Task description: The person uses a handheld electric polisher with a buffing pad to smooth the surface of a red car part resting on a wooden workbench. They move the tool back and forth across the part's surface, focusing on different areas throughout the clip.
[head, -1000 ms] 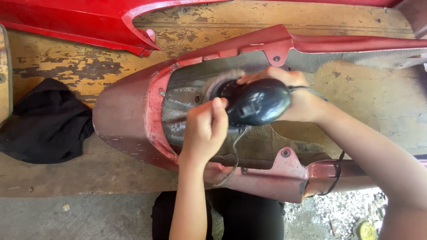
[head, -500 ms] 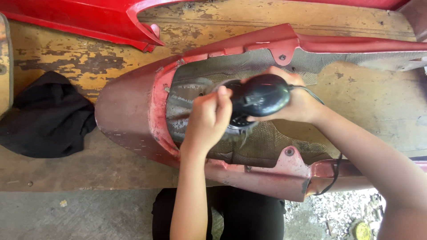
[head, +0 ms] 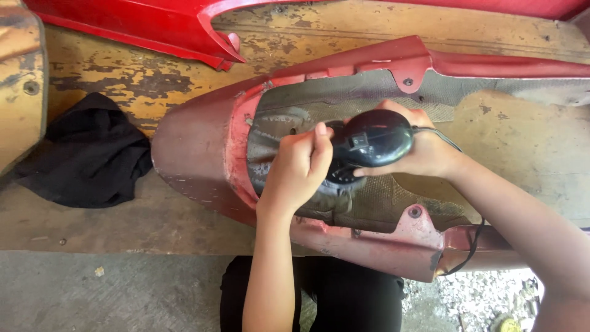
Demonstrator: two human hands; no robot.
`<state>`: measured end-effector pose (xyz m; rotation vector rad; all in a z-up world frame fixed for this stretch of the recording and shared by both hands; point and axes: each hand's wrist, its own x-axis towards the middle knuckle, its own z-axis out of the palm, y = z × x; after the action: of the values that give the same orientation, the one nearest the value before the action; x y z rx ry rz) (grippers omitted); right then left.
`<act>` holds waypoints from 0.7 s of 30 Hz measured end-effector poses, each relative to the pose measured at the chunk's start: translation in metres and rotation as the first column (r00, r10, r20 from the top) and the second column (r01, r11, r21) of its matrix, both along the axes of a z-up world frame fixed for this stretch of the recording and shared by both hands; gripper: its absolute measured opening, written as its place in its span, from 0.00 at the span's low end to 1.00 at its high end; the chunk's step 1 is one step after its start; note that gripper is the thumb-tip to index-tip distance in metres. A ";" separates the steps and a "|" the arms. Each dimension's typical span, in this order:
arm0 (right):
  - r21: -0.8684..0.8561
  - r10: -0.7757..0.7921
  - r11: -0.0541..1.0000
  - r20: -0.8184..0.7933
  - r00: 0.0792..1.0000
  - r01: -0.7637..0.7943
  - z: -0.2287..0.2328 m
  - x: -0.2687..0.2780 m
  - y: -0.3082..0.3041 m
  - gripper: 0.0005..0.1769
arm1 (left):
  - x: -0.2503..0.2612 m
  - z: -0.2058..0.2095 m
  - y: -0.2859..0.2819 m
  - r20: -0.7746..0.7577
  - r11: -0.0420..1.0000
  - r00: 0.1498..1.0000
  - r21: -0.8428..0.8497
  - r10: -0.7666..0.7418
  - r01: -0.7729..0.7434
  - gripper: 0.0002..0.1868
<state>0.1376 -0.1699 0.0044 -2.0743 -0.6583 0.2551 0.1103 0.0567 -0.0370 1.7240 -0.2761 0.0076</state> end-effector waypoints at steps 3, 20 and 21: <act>0.034 0.044 0.998 0.090 0.995 -0.047 -0.003 0.015 0.013 0.36 | 0.007 -0.021 0.012 0.242 0.995 0.966 0.027 0.092 -0.101 0.21; 0.045 0.041 0.998 0.152 0.987 -0.048 0.003 0.017 0.027 0.37 | -0.002 -0.003 0.026 0.283 0.992 0.955 0.058 0.090 -0.111 0.17; 0.083 0.063 0.994 0.139 0.988 -0.075 -0.001 0.022 0.032 0.35 | -0.001 -0.004 0.032 0.314 0.987 0.940 0.045 0.132 -0.153 0.17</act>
<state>0.1596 -0.1378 0.0036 -1.9992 -0.8108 0.1222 0.1090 0.0887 -0.0405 1.8058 -0.3860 0.3831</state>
